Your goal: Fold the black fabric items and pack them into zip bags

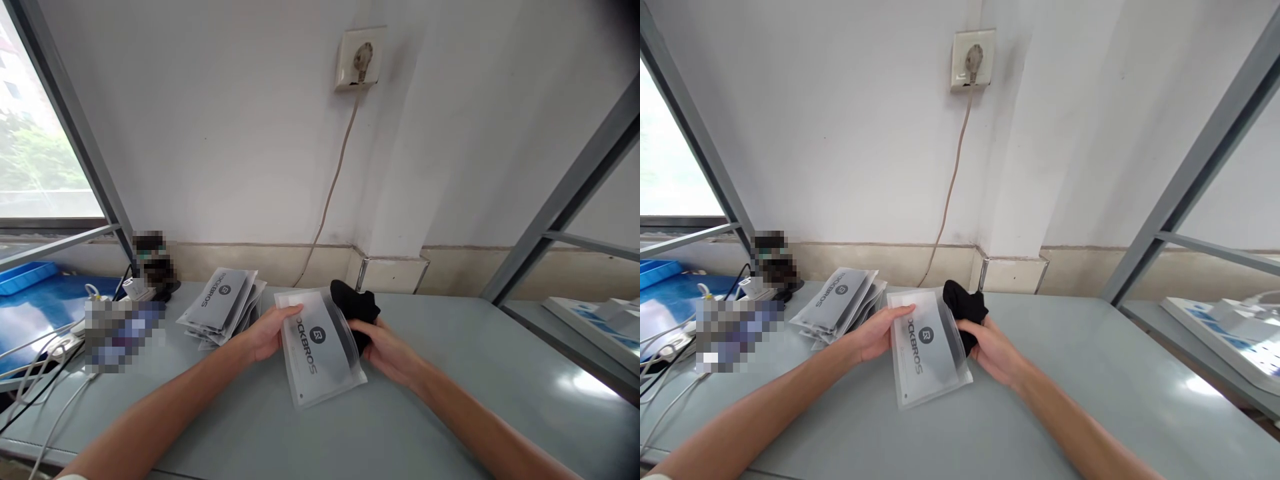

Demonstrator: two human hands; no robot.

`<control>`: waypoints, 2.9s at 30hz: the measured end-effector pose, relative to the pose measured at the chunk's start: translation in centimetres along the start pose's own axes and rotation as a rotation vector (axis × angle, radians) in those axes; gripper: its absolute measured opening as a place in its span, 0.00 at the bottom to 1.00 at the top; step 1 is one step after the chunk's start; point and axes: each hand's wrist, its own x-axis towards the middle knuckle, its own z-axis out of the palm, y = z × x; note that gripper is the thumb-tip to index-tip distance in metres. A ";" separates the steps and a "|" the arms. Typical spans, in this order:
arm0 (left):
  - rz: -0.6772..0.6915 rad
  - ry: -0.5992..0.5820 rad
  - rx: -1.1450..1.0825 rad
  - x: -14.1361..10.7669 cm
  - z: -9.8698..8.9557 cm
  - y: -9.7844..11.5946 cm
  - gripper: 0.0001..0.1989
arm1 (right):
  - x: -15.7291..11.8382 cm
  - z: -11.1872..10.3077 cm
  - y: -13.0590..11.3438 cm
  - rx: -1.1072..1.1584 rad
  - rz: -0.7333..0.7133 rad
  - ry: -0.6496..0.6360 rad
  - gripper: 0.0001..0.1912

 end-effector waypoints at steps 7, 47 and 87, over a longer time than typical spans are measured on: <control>-0.010 0.011 -0.043 0.3 -0.1 -0.6 0.18 | 0.0 1.3 0.7 0.076 0.029 0.080 0.27; 0.122 -0.037 0.187 0.1 1.0 -1.5 0.30 | -0.8 1.0 0.3 -0.002 0.084 -0.021 0.24; 0.405 -0.114 0.362 0.3 1.2 -2.4 0.32 | -1.3 0.7 -0.6 -0.086 0.005 -0.095 0.34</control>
